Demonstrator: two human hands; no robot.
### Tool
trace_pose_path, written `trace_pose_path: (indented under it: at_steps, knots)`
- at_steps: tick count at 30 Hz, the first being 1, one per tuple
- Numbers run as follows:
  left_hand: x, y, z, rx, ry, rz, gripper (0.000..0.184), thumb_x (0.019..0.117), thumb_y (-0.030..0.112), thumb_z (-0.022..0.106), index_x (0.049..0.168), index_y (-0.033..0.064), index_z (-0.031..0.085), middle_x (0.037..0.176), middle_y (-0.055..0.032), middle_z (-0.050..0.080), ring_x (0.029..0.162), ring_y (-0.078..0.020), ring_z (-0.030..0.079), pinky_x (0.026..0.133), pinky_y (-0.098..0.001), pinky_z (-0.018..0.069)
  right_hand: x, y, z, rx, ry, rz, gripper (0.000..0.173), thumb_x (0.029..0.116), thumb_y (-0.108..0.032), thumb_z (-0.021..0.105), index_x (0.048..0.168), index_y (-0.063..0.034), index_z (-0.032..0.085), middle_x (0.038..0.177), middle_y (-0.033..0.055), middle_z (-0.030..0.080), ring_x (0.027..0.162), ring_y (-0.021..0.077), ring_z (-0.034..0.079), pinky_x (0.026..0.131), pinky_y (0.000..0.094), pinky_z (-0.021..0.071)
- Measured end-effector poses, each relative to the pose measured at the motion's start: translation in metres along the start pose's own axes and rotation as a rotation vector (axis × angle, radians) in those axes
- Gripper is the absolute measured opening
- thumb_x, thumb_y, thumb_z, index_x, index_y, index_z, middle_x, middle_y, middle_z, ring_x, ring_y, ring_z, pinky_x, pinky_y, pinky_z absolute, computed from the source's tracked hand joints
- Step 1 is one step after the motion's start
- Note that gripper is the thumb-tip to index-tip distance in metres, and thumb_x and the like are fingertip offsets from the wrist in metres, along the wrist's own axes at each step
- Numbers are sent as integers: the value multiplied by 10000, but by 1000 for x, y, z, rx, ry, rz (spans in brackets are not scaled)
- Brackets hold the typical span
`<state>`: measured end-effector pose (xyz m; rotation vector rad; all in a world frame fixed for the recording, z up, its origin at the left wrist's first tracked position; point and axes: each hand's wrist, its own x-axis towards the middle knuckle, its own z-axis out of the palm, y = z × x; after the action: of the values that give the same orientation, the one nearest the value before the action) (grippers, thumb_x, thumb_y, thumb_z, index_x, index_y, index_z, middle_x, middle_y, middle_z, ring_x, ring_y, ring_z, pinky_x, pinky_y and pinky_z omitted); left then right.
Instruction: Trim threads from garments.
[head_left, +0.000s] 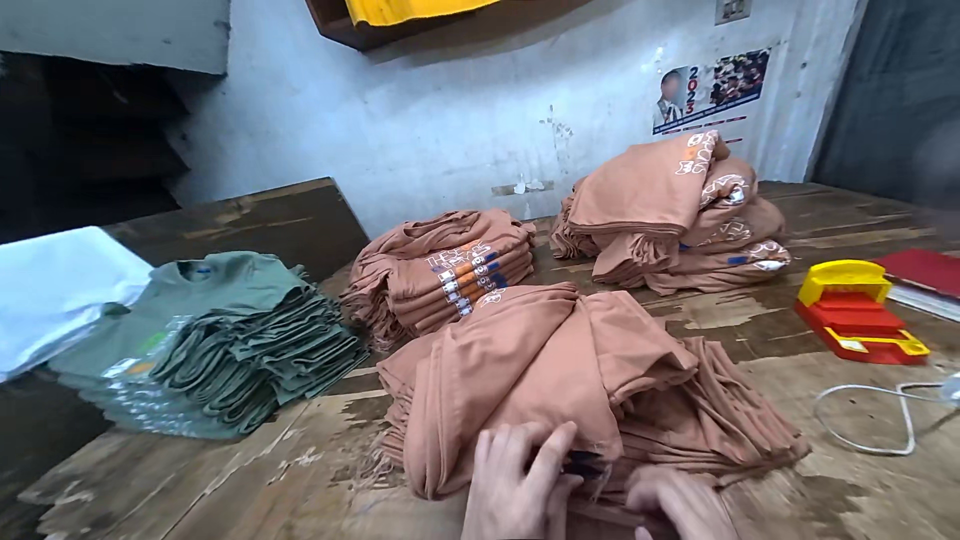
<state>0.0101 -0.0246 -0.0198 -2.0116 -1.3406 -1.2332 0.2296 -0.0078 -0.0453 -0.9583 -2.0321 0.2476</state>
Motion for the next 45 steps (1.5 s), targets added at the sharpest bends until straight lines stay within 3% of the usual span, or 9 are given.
trace_pose_path:
  at_steps: [4,6,11,14,17,25,35,41,45]
  knots:
    - [0,-13,-3,-81,68,24,177,863,140,651,978,240,743,872,37,642,848,-120,592,774,-319,466,23,-17,24,61,401,-68,471,845,-352,824,1166,-65,632,1225,174,606,1208,212,585,1032,331,507]
    - [6,-13,-10,-181,54,-1,192,879,106,635,972,237,740,1007,51,700,930,-104,623,807,-307,500,40,-19,35,227,504,-172,253,860,-203,803,1070,-141,675,1206,85,589,1199,123,586,1022,237,526]
    - [31,-18,-13,-424,15,-207,107,951,102,626,1024,120,702,869,67,695,752,-13,647,671,-196,574,81,-19,42,759,502,-149,157,1016,-65,596,1135,-56,698,969,12,747,872,100,716,781,242,615]
    - [43,-22,-11,-545,-38,-352,217,937,62,621,1144,108,669,819,78,713,673,-28,658,593,-210,567,79,-15,35,478,388,-241,410,906,-344,797,1261,-161,703,1154,13,637,1056,79,626,899,235,572]
    - [43,-21,-18,-668,-75,-394,381,880,71,726,1249,85,638,864,48,743,691,-68,684,587,-235,579,52,-10,23,68,536,-330,170,958,-181,687,1087,-246,775,1005,-41,706,957,82,626,974,331,443]
    - [8,2,-17,-41,194,148,174,951,246,712,1114,305,734,1062,70,667,1066,-114,574,1019,-355,382,18,-8,31,266,574,-240,96,979,-131,677,1000,-157,767,975,-44,699,965,62,631,915,255,502]
    - [7,-7,1,145,282,349,193,971,191,648,1137,224,741,1059,47,699,987,-148,562,947,-333,382,16,-12,38,270,581,-287,68,978,-137,671,999,-146,735,999,-29,695,991,69,634,931,259,502]
    - [12,6,5,266,281,424,219,1007,259,611,1187,213,727,1094,16,688,1042,-165,553,1014,-342,353,-1,2,41,153,453,-354,302,956,-355,634,815,-111,741,681,24,673,697,147,593,912,372,440]
    - [14,11,4,230,286,336,177,976,236,644,1109,220,761,1054,38,716,1024,-159,568,979,-335,367,8,-5,40,-61,569,-179,308,868,-444,737,968,-156,694,900,12,710,904,145,644,944,362,469]
